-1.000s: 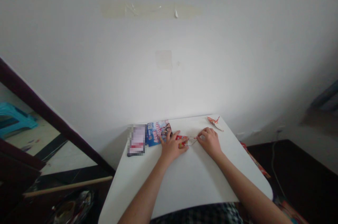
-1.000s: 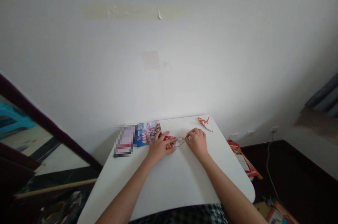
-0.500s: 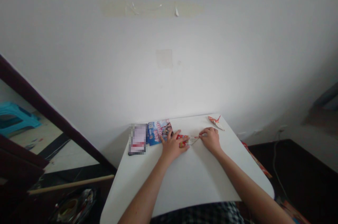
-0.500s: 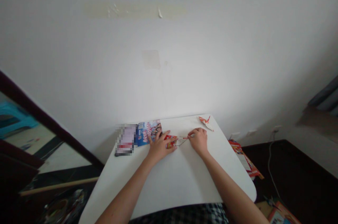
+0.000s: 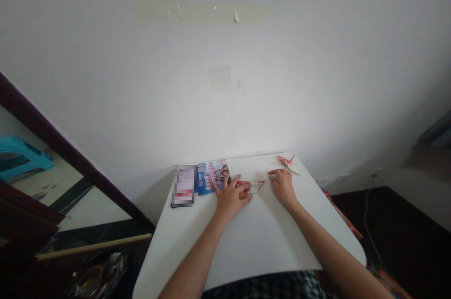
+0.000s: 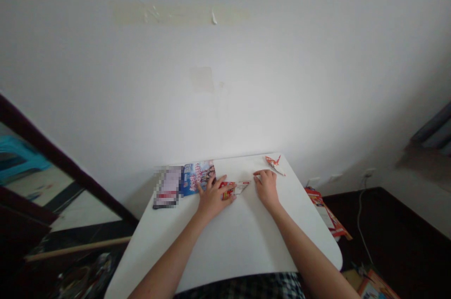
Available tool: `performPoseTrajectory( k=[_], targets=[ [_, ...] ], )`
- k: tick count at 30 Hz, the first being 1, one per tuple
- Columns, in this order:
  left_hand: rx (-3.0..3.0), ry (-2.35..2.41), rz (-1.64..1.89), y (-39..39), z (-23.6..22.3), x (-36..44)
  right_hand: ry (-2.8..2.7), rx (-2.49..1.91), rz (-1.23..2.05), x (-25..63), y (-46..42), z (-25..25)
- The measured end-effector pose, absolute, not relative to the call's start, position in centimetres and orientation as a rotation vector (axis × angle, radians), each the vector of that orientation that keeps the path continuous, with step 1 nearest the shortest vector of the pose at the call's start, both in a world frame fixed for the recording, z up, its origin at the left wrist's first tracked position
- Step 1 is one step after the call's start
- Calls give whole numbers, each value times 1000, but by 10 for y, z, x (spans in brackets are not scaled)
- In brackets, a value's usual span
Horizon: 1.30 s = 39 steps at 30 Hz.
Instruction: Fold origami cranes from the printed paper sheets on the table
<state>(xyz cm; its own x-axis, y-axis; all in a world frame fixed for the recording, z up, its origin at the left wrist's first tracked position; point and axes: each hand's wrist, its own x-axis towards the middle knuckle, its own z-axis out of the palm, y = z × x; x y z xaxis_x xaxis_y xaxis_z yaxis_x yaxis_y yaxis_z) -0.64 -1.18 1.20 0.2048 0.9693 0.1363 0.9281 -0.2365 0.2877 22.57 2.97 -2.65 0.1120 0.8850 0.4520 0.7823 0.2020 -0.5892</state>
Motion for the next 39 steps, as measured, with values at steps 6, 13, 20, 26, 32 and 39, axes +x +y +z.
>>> performPoseTrajectory(
  k=[6, 13, 20, 26, 32, 39],
  targets=[
    [2319, 1887, 462, -16, 11, 0, -1842, -1461, 124, 219, 26, -19],
    [2315, 1897, 469, -15, 11, 1, -1938, -1575, 17, 211, 22, -14],
    [2311, 1899, 466, -14, 10, 0, -1906, -1659, -58, 205, 20, -11],
    [2313, 1894, 481, -13, 9, -1, -1893, -1691, -36, 204, 20, -10],
    [2278, 1900, 444, -15, 15, 1, -1902, -1707, -40, 203, 18, -7],
    [2285, 1896, 461, -14, 13, -1, -1917, -1684, 1, 202, 13, -6]
  ],
)
